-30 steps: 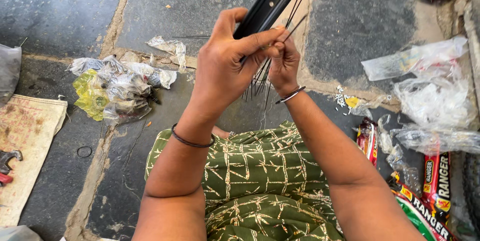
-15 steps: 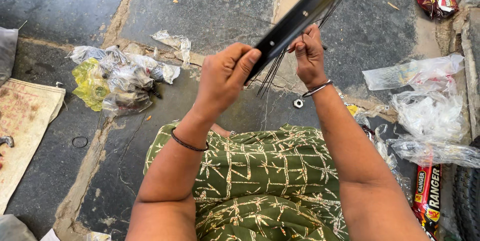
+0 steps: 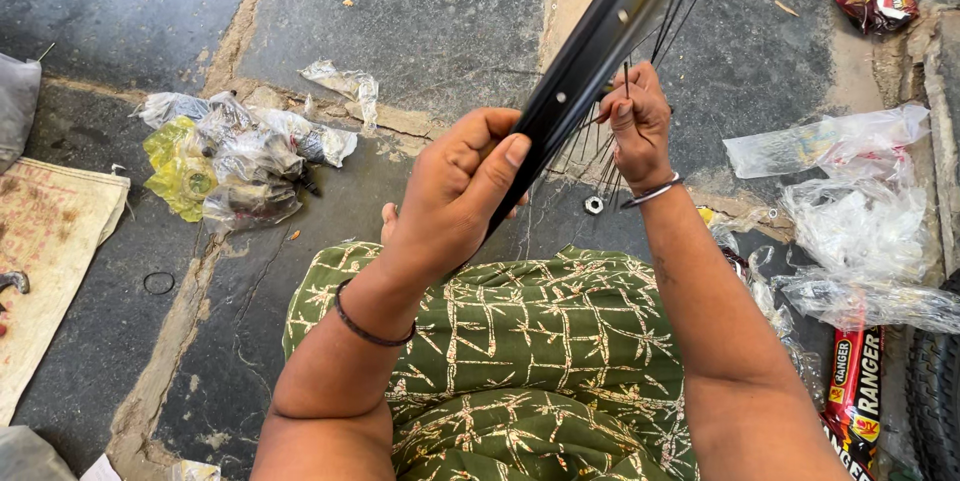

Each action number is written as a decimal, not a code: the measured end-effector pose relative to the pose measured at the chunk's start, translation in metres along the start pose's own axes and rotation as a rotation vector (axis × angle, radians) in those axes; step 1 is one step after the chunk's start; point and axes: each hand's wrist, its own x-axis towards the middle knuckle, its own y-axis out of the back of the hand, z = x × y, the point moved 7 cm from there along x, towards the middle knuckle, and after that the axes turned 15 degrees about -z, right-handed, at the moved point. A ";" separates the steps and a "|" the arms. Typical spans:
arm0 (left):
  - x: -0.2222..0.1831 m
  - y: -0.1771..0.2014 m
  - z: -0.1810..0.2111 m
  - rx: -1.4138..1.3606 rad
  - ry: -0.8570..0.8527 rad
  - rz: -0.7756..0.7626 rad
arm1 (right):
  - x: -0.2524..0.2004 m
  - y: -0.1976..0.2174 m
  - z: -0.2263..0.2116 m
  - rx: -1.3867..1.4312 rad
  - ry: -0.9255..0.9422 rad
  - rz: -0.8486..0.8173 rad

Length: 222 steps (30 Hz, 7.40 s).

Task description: The person builds a bicycle wheel by inserting spokes through the hub and into the rim, then threading small nipples onto the end of each spoke by hand.

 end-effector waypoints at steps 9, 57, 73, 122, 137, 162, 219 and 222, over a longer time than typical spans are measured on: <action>-0.020 0.001 0.014 0.097 -0.070 -0.031 | 0.007 -0.010 -0.021 0.035 0.021 0.019; -0.052 -0.004 0.006 0.061 -0.154 -0.078 | -0.016 -0.067 0.026 0.445 -0.048 0.062; -0.047 0.012 -0.006 -0.181 -0.266 -0.262 | -0.010 -0.084 0.009 0.593 -0.126 0.060; 0.045 0.060 -0.130 0.509 -0.281 -0.013 | -0.427 0.107 0.308 0.491 -1.168 0.707; 0.048 0.055 -0.130 0.411 -0.251 -0.046 | -0.354 0.079 0.269 -0.789 -0.808 -0.309; 0.043 0.052 -0.114 0.533 -0.287 -0.038 | 0.150 0.003 -0.233 -0.098 0.026 -0.430; 0.040 0.043 -0.095 0.573 -0.365 -0.077 | 0.151 0.010 -0.242 -0.121 -0.247 -0.313; 0.039 0.042 -0.091 0.585 -0.382 -0.071 | 0.149 0.008 -0.240 -0.187 -0.004 -0.337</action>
